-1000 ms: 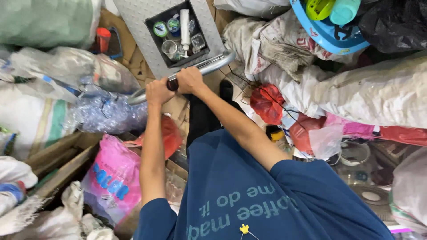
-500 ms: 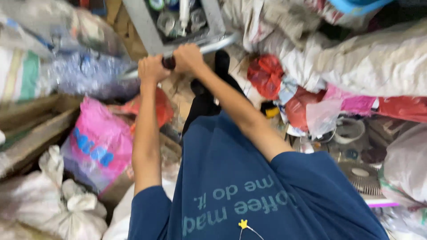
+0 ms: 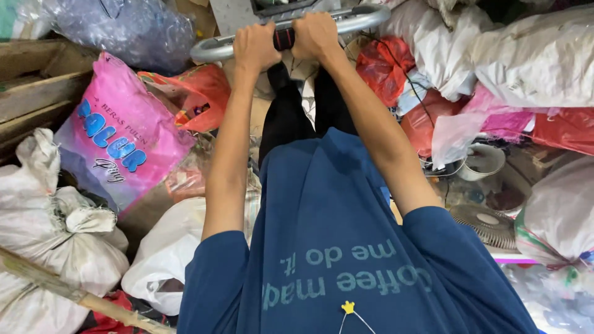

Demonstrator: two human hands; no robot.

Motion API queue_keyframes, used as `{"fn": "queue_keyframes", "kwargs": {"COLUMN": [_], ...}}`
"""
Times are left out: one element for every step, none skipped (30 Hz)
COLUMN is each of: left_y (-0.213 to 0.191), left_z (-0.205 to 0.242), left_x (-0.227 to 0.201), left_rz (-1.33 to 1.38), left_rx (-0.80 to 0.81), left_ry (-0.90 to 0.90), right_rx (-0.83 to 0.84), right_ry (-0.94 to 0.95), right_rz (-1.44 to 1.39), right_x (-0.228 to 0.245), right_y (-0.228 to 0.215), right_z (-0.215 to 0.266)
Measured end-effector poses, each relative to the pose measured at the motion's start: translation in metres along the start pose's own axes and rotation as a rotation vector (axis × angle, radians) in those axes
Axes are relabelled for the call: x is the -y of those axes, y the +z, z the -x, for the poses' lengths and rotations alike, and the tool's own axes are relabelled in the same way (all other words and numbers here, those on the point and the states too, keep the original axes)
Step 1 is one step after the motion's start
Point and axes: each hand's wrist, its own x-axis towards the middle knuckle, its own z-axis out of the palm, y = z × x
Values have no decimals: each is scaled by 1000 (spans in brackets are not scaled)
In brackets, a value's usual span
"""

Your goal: The person places a tray of small items onto a hand truck and moves it to a digital scale. They operate the scale's keypad and write down the recorded weight in a notebook. The person then moves the hand truck back and places a green basket containing a yellow bag onto it.

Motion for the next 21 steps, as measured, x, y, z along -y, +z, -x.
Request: {"fn": "queue_keyframes", "kwargs": {"left_y": [-1,4,12,20,22,25,25,21,16,11,17,24,34,40,50,62,60,58,52,49,38], "left_z": [0,3,8,14,20,26,28,31,32,33,35,36,35,33,30,27,29,31,28,31,32], "left_x": [-3,-5,-9,-13,-19,-25,-29,-40,-49,-58,-58,-59,-64,-59,-57,-54,-55,-55,-48,-60,-62], "left_rz": [6,8,13,18,24,35,37,35,57,78,69,68,75,74,28,-19,4,9,-1,6,-27], "left_rx": [0,-3,-23,-44,-39,-23,-14,-18,-61,-105,-111,-81,-51,-57,-24,10,11,-24,-62,-64,-96], "left_ry": [8,4,16,29,11,13,17,1,11,21,-1,-5,-5,-22,-10,2,-11,2,16,4,-19], "right_rx": [-8,-6,8,23,38,55,62,66,35,5,7,6,7,12,-5,-22,2,2,-12,-1,-44], "right_ry": [-10,-15,-9,-3,-14,-19,-28,-43,-61,-78,-100,-108,-110,-128,-142,-157,-163,-172,-183,-192,-169], "right_rz": [23,25,9,-7,-11,-5,1,-3,-16,-31,-39,-25,-4,-6,-17,-29,-19,-43,-74,-71,-88], "right_x": [-1,2,4,7,3,-1,-6,-7,-7,-7,-14,-21,-32,-28,-28,-28,-26,-24,-20,-25,-24], "right_y": [-1,-8,-15,-21,-16,-12,-9,-14,-19,-24,-17,-10,-5,-13,-21,-28,-31,-35,-36,-32,-28], "right_z": [5,8,16,24,31,39,41,49,53,57,61,65,71,66,66,65,66,67,59,62,57]}}
